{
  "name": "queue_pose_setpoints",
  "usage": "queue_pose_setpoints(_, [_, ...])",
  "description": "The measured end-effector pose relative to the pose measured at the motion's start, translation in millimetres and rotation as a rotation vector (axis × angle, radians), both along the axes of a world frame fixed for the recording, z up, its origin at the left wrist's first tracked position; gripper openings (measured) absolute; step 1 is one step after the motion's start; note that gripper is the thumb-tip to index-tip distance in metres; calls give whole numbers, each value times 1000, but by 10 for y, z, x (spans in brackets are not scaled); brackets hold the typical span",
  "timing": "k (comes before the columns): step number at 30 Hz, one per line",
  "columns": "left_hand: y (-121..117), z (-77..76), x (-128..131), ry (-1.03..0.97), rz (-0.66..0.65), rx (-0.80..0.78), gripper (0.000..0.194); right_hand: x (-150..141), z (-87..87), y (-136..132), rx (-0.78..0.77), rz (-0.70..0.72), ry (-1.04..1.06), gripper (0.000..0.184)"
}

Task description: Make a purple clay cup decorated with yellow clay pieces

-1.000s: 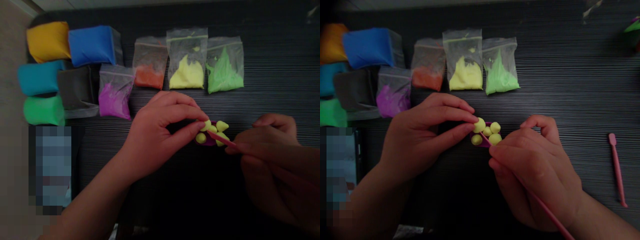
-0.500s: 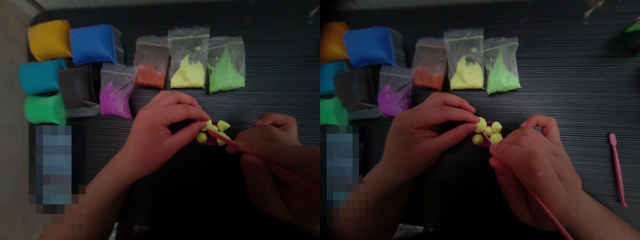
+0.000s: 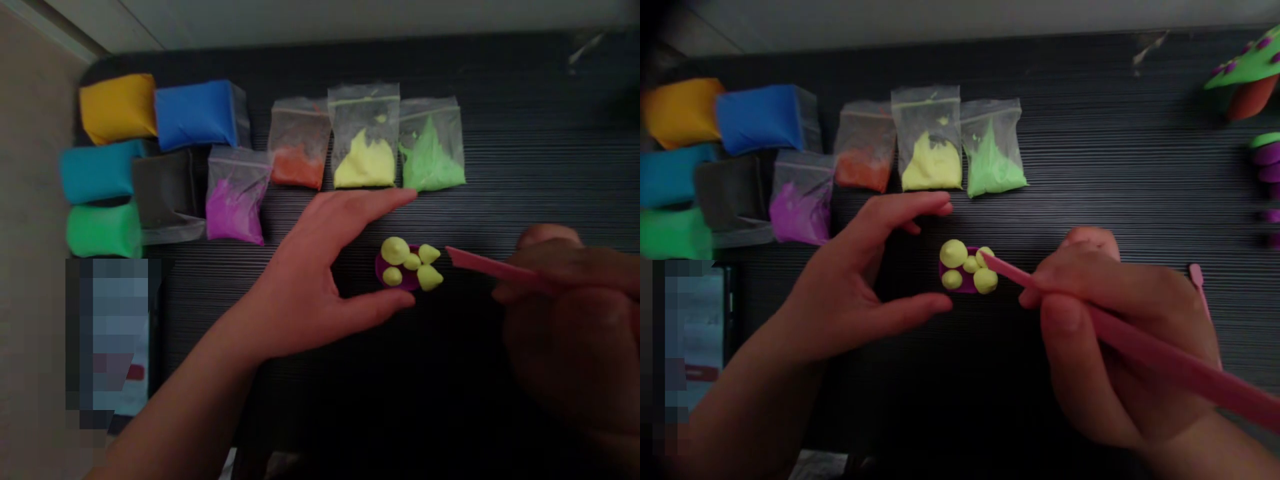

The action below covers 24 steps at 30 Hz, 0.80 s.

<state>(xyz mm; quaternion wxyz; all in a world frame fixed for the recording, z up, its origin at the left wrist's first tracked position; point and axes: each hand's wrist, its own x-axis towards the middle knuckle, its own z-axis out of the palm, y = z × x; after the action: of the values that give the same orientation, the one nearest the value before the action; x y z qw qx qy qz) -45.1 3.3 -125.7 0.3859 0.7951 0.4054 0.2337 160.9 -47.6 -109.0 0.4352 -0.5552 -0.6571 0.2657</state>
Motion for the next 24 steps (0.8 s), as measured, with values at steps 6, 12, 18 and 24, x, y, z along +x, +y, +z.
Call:
queue_pose_setpoints(6, [-32, -20, 62, 137, -71, 107, 88, -41, -192, 91, 106, -378, 164, 11])
queue_pose_setpoints(12, [-51, -47, 83, 197, -44, 91, 81, 197, -257, 184, 47, 2, -435, 19])
queue_pose_setpoints(18, [-84, -58, 42, 153, 35, -5, 77, 218, -169, 127, -65, 143, -828, 25])
queue_pose_setpoints(24, [10, 19, 12, -154, 223, -190, 78, 77, -100, -16, -63, 183, -818, 24])
